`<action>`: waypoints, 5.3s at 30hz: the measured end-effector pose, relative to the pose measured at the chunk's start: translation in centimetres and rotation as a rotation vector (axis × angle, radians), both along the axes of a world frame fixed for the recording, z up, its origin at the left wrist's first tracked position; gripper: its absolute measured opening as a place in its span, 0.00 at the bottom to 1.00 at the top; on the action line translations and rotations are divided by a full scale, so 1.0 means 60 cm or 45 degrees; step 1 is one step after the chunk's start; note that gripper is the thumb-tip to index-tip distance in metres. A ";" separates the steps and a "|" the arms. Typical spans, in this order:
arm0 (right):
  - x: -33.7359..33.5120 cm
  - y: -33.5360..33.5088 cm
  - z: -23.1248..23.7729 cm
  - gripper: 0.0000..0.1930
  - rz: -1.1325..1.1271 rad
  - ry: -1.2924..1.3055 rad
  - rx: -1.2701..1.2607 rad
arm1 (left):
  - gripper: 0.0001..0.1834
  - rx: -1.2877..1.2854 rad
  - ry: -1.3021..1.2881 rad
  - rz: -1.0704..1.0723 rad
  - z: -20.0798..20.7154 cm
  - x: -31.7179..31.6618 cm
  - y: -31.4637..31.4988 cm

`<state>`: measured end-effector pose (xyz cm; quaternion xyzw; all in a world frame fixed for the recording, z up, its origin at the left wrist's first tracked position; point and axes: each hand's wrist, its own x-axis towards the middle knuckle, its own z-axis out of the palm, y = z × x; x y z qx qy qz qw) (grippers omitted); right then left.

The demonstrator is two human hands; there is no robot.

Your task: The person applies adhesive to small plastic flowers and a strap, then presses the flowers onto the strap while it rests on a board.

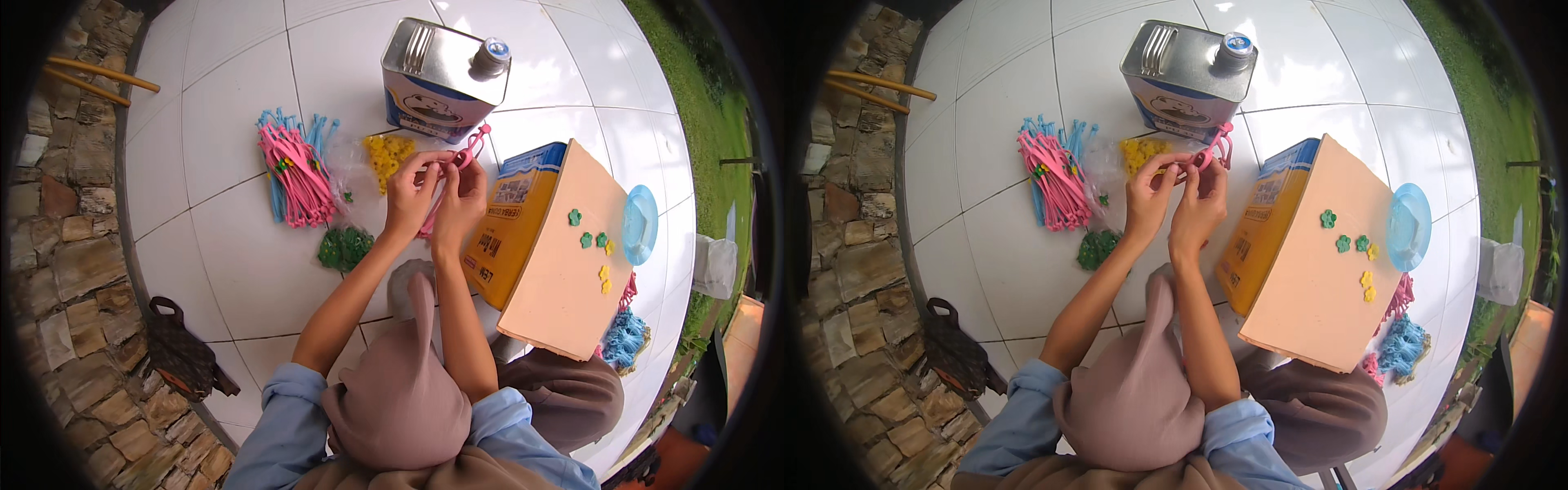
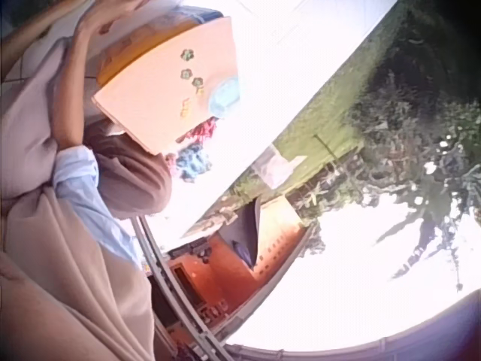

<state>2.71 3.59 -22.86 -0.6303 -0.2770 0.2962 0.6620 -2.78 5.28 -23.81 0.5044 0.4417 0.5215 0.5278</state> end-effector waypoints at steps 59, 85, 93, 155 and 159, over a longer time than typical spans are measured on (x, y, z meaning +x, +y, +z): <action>0.339 -0.315 0.434 0.40 0.364 -0.031 0.330 | 0.27 0.141 0.240 -1.345 0.408 0.085 -0.196; 0.394 -0.234 0.375 0.31 0.422 0.187 0.367 | 0.14 -0.489 0.028 -1.169 0.374 0.070 -0.172; 0.412 -0.230 0.385 0.28 0.585 0.402 0.644 | 0.16 -0.402 -0.392 -0.855 0.354 0.064 -0.147; 0.284 -0.230 0.390 0.19 0.566 -0.110 0.379 | 0.11 -0.327 -0.357 -0.579 0.379 0.134 -0.177; 0.314 -0.241 0.438 0.21 0.612 -0.173 0.498 | 0.16 -0.290 -0.267 -0.670 0.375 0.123 -0.179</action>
